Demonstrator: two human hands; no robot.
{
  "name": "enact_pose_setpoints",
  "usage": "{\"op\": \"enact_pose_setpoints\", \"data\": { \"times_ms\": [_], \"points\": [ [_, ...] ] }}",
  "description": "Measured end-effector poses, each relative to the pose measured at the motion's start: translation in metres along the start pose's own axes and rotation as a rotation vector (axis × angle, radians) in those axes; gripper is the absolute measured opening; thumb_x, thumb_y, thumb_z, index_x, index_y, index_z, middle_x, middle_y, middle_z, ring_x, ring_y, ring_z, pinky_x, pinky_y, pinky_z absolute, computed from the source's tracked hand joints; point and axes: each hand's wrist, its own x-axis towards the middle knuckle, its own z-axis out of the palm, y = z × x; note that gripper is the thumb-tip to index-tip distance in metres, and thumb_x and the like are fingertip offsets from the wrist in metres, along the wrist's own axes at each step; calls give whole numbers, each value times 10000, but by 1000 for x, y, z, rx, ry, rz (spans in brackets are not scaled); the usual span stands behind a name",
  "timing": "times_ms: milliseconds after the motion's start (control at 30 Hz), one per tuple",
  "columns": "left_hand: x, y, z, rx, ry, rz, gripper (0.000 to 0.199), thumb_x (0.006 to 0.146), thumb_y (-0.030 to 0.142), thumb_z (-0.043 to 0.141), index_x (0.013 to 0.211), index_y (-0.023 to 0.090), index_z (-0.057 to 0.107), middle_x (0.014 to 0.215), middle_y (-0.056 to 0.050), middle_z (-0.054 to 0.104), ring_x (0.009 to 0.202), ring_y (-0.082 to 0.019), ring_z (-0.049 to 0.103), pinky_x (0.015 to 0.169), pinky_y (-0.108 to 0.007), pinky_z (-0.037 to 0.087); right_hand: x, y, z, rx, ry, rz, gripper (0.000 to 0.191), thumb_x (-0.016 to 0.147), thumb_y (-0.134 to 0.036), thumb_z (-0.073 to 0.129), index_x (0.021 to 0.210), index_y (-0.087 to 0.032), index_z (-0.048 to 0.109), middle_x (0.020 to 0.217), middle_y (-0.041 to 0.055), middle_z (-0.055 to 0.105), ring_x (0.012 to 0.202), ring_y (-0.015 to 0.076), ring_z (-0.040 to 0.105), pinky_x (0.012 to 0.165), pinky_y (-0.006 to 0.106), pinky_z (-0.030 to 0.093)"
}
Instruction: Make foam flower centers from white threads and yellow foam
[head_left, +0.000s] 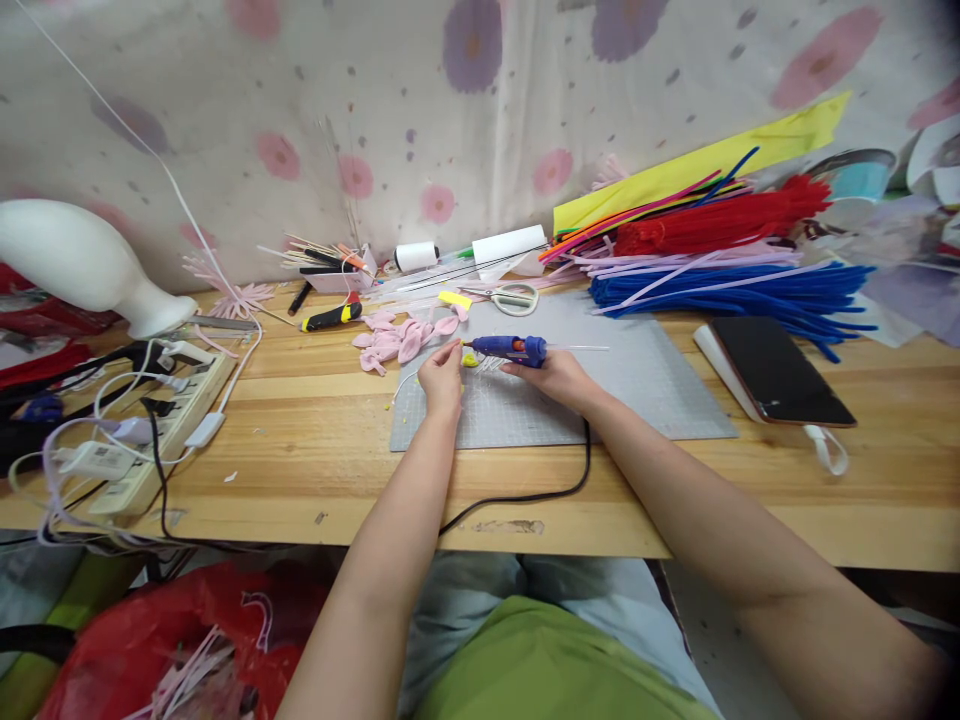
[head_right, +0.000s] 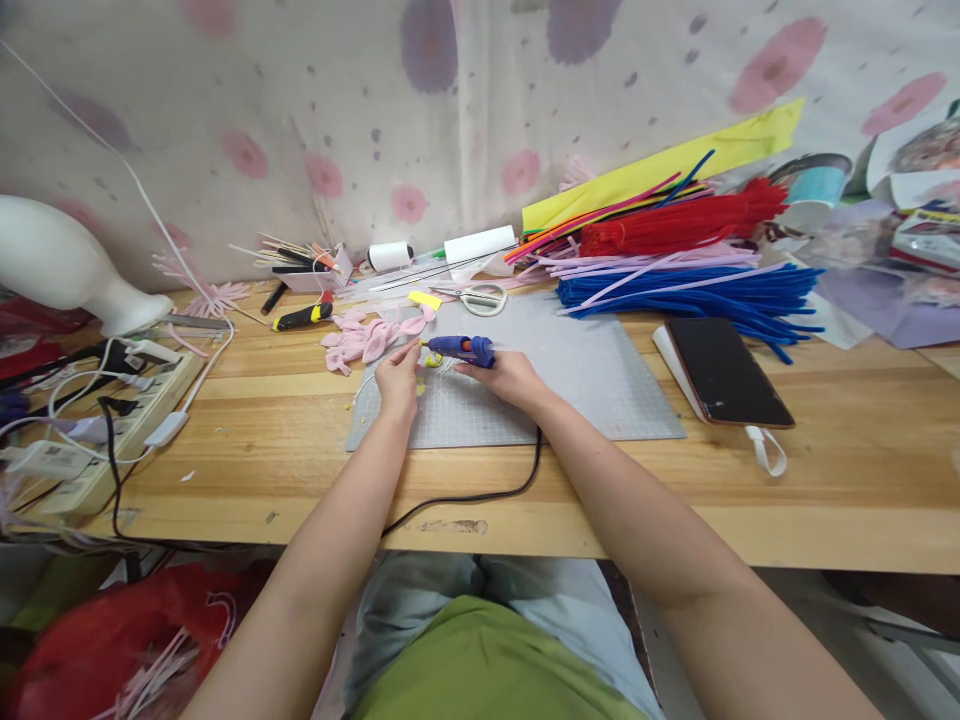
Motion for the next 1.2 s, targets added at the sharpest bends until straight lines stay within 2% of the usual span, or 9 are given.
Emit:
{"op": "enact_pose_setpoints", "data": {
  "times_ms": [400,567,867,1200],
  "points": [
    [0,0,0,-8,15,-7,146,671,180,645,791,143,719,868,-66,710,788,-138,616,667,-228,453,-2,-6,-2,25,30,-59,413,662,-536,617,868,-186,696,844,31,669,781,221,602,704,325,464],
    [-1,0,1,-6,-3,10,124,683,145,629,768,140,719,879,-72,710,805,-142,622,725,-247,464,-1,-5,0,3,33,-56,405,662,-536,618,855,-188,696,854,35,668,779,220,602,708,325,459],
    [-2,2,1,4,3,0,146,691,158,626,800,138,721,915,-80,705,805,-146,616,720,-256,456,-1,-5,-1,7,19,-63,413,669,-539,611,853,-178,692,840,30,665,775,209,606,713,313,458],
    [3,-1,-1,-38,11,-21,181,640,213,659,795,143,721,923,-71,702,779,-120,597,644,-218,418,-1,-2,-5,-33,24,-49,374,655,-546,624,793,-205,694,768,20,659,763,230,605,694,330,455]
  ]
}}
